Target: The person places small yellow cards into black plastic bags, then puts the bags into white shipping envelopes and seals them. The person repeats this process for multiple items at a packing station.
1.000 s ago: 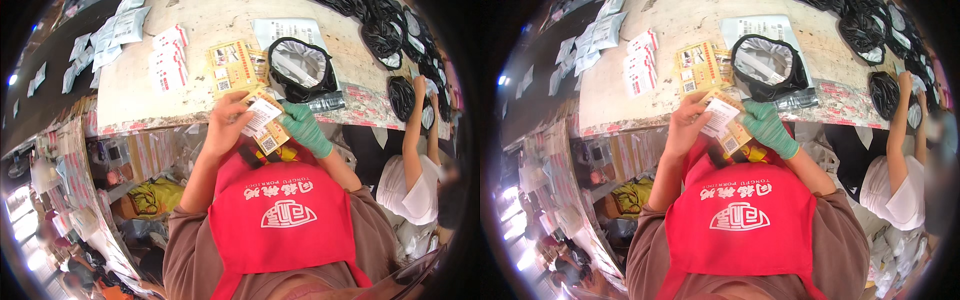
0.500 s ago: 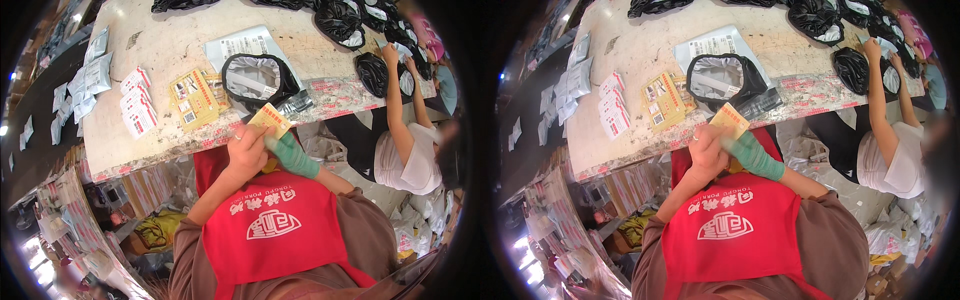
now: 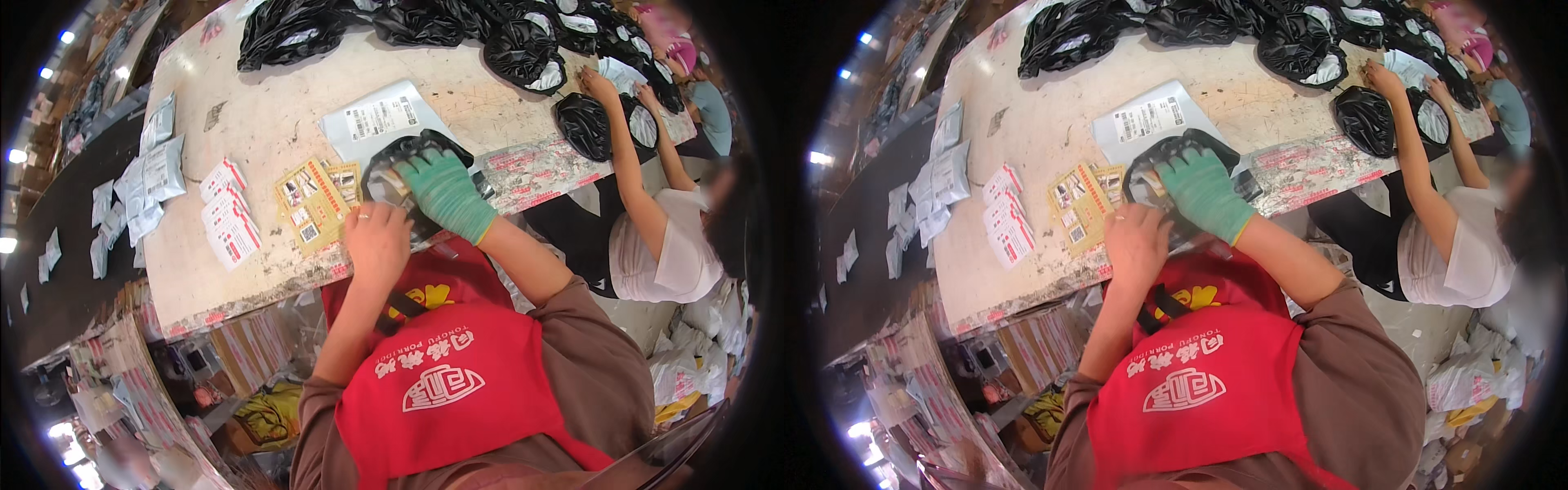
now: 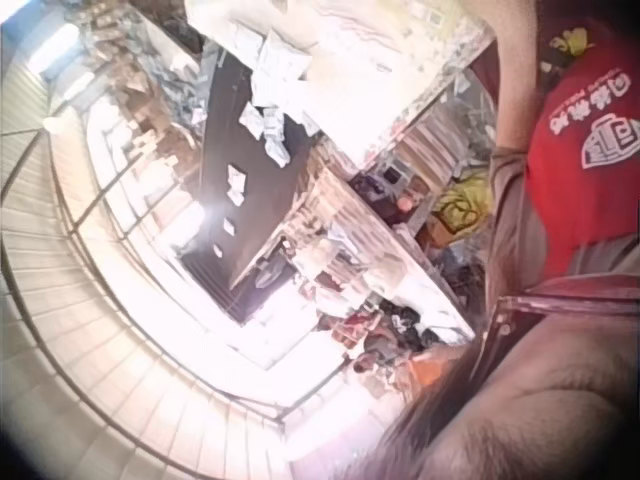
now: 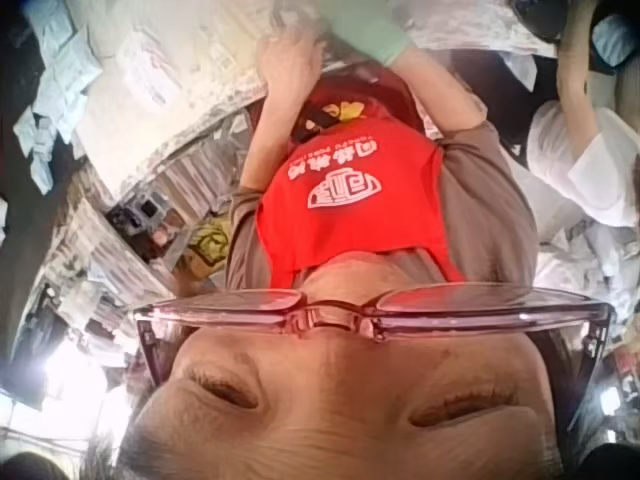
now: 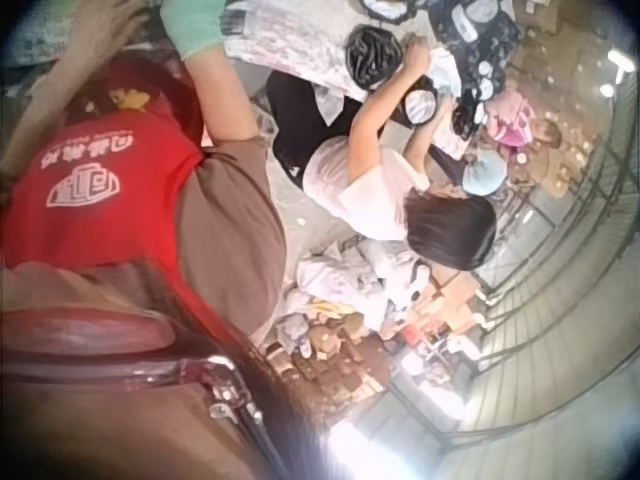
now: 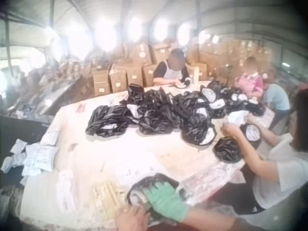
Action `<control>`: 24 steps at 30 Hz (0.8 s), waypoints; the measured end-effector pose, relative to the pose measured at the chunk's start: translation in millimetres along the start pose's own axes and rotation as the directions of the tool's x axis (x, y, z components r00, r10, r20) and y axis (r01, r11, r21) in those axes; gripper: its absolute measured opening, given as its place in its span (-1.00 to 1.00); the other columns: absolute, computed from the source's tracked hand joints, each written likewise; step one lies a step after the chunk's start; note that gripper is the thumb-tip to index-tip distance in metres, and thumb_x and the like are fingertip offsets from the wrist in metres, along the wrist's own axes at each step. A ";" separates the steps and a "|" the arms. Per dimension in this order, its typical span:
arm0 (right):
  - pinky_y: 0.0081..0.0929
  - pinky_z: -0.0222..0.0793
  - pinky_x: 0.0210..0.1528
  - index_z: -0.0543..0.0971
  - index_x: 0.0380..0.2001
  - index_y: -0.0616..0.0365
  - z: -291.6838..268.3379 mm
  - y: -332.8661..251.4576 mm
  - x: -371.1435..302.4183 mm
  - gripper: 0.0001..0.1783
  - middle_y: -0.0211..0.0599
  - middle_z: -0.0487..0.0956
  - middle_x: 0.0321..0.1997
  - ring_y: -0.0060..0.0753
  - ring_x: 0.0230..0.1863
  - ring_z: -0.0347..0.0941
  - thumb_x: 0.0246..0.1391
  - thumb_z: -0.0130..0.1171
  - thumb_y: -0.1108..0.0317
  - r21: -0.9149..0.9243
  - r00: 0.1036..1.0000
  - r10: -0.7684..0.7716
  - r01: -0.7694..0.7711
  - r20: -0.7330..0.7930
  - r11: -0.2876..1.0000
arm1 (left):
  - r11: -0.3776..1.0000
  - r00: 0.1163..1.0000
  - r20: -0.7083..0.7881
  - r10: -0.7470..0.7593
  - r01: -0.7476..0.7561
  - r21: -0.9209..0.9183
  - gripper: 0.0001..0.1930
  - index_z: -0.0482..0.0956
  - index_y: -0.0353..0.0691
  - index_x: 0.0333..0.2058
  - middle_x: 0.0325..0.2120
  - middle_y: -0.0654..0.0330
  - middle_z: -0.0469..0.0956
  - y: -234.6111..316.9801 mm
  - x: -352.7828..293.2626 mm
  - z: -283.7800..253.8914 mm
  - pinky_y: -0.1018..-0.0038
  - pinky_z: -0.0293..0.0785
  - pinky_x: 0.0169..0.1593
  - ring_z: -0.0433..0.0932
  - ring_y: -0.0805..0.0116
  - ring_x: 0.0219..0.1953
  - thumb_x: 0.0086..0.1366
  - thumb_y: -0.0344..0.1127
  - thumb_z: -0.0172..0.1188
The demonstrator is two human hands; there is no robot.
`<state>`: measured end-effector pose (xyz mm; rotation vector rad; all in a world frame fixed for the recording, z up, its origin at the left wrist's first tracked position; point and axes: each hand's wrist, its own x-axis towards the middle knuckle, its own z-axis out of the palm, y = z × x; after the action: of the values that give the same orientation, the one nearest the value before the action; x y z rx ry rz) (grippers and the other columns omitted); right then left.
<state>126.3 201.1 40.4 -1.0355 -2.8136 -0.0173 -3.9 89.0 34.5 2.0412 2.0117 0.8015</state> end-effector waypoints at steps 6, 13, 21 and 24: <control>-0.10 0.21 0.15 0.54 -0.09 0.15 41.2 6.3 -30.0 -0.61 -0.19 0.53 -0.06 -0.08 0.12 0.36 -0.05 0.14 0.31 0.083 0.961 -0.036 0.061 -0.274 0.995 | 0.978 0.962 -0.274 -0.003 -0.054 -0.201 -0.73 0.60 -0.25 -0.19 -0.32 0.05 0.61 -12.3 24.4 1.3 0.15 0.33 0.11 0.57 0.04 -0.20 0.07 -0.44 0.32; -0.13 0.28 0.03 0.56 -0.13 0.16 32.3 20.0 -32.0 -0.65 -0.07 0.55 -0.15 0.01 0.00 0.42 0.00 0.15 0.26 0.364 0.981 -0.093 0.150 -0.170 0.919 | 0.977 0.985 0.088 0.150 -0.161 0.141 -0.72 0.61 -0.14 -0.18 -0.22 0.19 0.61 1.2 66.9 8.0 0.19 0.32 0.04 0.53 0.17 -0.05 0.07 -0.41 0.16; -0.18 0.40 -0.12 0.62 -0.25 0.13 20.8 47.1 -51.2 -0.64 -0.13 0.58 -0.24 0.03 -0.19 0.51 -0.02 0.32 0.10 0.475 0.981 -0.174 0.196 -0.090 0.858 | 0.980 0.981 0.059 0.185 -0.180 -0.086 -0.47 0.50 -0.16 0.09 0.16 0.07 0.44 8.3 -8.5 13.0 -0.07 0.02 0.35 0.33 0.08 0.27 0.11 -0.24 0.33; -0.24 0.34 -0.16 0.54 -0.60 0.08 -15.4 35.0 -50.4 -0.62 -0.28 0.53 -0.47 -0.17 -0.32 0.49 -0.13 0.37 0.01 0.425 0.957 -0.228 0.284 -0.178 0.860 | 0.974 0.984 0.118 0.136 -0.111 -0.198 -0.58 0.57 -0.17 -0.01 0.09 0.09 0.51 -22.8 -8.1 33.8 -0.07 0.07 0.33 0.37 0.12 0.24 0.11 -0.31 0.31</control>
<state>188.8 194.5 47.2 -0.5303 -2.6317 0.4974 -7.3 91.4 -6.9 2.0666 1.6833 0.8246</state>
